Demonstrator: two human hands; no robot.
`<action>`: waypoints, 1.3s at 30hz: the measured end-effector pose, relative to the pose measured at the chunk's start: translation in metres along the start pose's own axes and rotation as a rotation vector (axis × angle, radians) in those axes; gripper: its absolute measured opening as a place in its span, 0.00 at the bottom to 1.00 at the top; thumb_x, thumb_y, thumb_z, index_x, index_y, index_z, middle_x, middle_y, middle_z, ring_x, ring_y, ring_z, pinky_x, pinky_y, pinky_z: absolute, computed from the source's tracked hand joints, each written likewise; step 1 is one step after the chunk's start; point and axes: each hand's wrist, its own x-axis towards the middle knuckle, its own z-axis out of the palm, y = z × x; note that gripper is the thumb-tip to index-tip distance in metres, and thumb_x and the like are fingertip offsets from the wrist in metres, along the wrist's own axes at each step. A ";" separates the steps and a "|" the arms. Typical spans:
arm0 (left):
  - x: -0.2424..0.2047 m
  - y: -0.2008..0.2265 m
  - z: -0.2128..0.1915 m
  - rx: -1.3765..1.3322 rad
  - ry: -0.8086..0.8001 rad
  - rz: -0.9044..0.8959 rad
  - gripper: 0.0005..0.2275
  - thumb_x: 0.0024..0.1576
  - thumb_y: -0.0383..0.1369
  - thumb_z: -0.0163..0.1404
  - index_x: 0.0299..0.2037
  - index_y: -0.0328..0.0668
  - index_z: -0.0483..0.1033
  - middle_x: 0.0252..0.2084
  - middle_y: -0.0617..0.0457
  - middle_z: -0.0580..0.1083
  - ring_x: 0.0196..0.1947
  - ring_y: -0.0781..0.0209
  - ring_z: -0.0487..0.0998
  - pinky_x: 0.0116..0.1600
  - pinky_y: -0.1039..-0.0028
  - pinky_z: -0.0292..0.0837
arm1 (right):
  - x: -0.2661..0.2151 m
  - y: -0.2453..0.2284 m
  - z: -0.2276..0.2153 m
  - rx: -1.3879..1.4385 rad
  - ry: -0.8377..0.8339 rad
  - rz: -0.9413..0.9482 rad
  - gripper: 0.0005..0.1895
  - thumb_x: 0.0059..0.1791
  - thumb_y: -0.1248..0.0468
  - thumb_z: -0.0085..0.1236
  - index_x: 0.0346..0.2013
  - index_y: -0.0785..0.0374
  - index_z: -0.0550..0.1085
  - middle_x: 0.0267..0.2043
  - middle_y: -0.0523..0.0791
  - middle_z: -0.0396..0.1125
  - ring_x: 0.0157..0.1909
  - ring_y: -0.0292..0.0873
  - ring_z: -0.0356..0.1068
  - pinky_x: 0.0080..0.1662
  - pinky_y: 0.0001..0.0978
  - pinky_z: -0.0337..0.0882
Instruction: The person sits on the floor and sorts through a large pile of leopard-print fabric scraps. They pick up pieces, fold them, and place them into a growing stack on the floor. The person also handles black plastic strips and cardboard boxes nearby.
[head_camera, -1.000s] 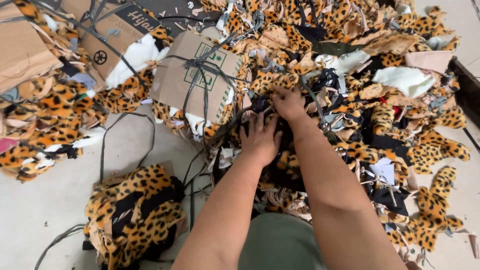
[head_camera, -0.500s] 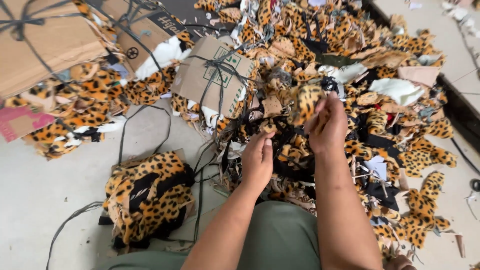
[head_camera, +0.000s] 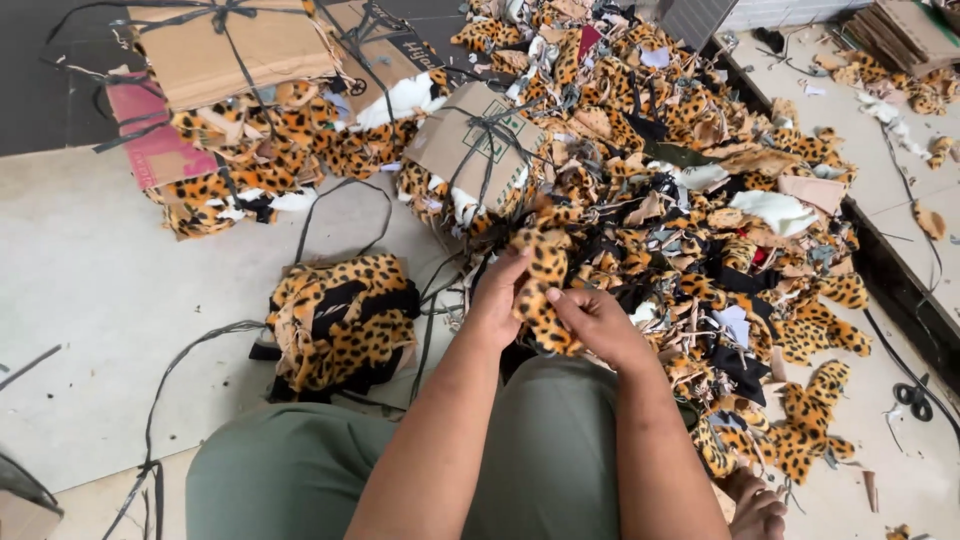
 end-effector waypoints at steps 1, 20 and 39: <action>-0.020 0.021 0.031 0.000 -0.003 0.002 0.21 0.63 0.40 0.57 0.62 0.40 0.69 0.53 0.40 0.77 0.37 0.50 0.84 0.39 0.60 0.83 | -0.001 -0.001 0.001 -0.002 0.001 -0.003 0.29 0.56 0.56 0.56 0.12 0.63 0.69 0.09 0.44 0.56 0.16 0.37 0.52 0.27 0.32 0.57; -0.079 0.177 0.141 1.329 -0.055 0.229 0.14 0.62 0.47 0.46 0.39 0.50 0.80 0.26 0.56 0.73 0.27 0.59 0.75 0.40 0.66 0.76 | 0.021 -0.124 0.014 0.225 0.152 -0.296 0.33 0.60 0.48 0.29 0.74 0.64 0.56 0.42 0.50 0.62 0.45 0.47 0.70 0.51 0.42 0.76; -0.205 0.260 0.067 0.981 0.173 0.237 0.29 0.50 0.48 0.59 0.54 0.29 0.76 0.50 0.34 0.75 0.53 0.42 0.76 0.62 0.49 0.68 | 0.058 -0.152 0.081 -0.316 0.133 -0.459 0.02 0.49 0.65 0.65 0.35 0.55 0.82 0.23 0.42 0.69 0.22 0.39 0.71 0.24 0.29 0.69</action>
